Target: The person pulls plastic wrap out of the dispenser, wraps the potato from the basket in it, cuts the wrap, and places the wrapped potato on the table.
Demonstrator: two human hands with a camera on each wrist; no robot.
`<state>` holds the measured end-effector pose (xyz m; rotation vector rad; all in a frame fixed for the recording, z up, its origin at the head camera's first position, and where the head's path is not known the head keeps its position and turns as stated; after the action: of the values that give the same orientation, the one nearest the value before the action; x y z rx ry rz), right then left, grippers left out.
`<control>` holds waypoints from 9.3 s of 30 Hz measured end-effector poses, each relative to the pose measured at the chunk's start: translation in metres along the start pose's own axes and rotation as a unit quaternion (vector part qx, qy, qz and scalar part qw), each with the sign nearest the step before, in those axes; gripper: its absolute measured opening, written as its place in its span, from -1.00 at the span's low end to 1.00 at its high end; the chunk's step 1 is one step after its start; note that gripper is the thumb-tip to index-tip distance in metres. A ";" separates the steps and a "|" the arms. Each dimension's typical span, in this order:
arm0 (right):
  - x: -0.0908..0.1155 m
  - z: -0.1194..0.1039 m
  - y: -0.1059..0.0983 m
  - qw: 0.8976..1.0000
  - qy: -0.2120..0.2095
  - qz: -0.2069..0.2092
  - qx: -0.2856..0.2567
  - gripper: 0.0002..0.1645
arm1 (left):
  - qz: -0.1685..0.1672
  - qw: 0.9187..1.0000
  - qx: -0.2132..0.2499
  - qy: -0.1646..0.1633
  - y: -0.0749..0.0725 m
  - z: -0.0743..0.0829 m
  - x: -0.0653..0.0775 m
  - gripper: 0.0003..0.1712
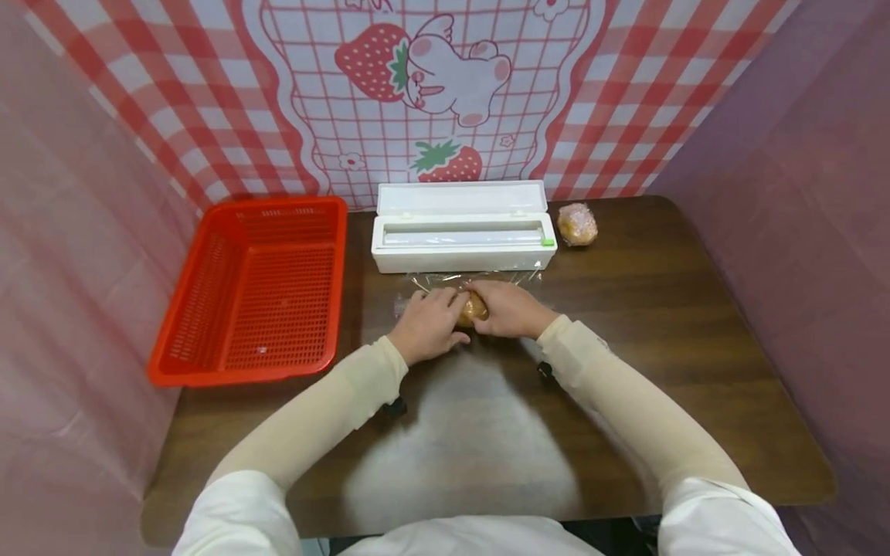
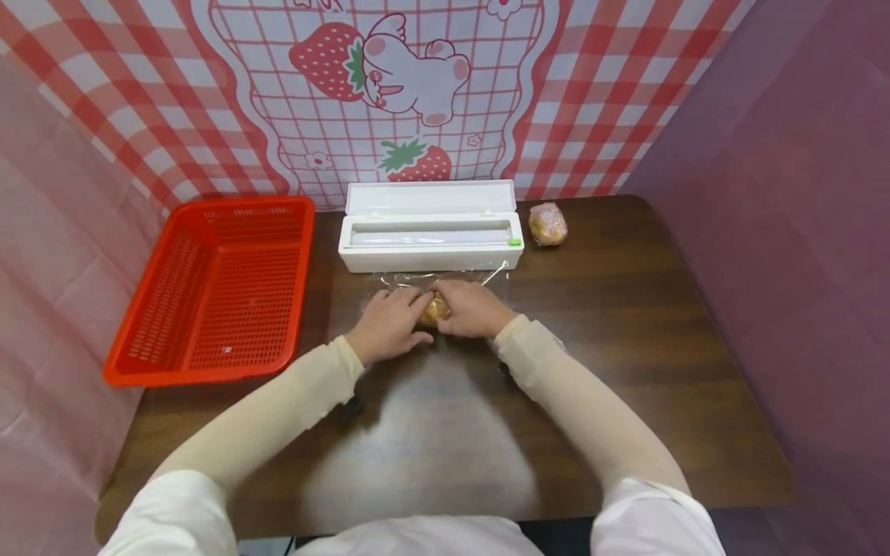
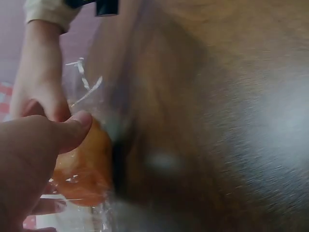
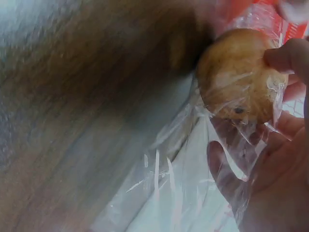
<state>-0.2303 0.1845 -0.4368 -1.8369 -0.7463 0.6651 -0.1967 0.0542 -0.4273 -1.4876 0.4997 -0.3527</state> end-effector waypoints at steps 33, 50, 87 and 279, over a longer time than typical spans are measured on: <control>0.029 -0.044 0.008 0.997 -0.021 -0.004 0.074 0.08 | -0.258 0.961 0.084 -0.062 0.017 -0.009 -0.029 -0.13; 0.021 -0.026 0.008 0.999 -0.043 0.003 0.030 -0.20 | -0.322 0.941 0.083 -0.061 0.015 -0.013 -0.026 -0.02; 0.018 0.002 0.006 0.984 0.040 -0.066 -0.158 -0.43 | -0.147 0.989 0.012 -0.001 0.016 0.012 -0.001 -0.04; 0.035 -0.024 -0.030 0.973 -0.010 0.046 -0.226 -0.13 | -0.134 0.293 0.919 -0.226 0.055 0.009 -0.013 -0.46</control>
<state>-0.1955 0.2051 -0.4042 -2.2945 -0.8827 0.6063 -0.2072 0.0717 -0.4802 0.7960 -0.6874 -0.4102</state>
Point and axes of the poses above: each hand's wrist, its own x-axis away from the middle knuckle, its own y-axis out of the palm, z = x × y, the point moved 6 cm from there along -x, towards the middle knuckle, and after that the axes turned 11 degrees about -y, right-handed, at the moved point
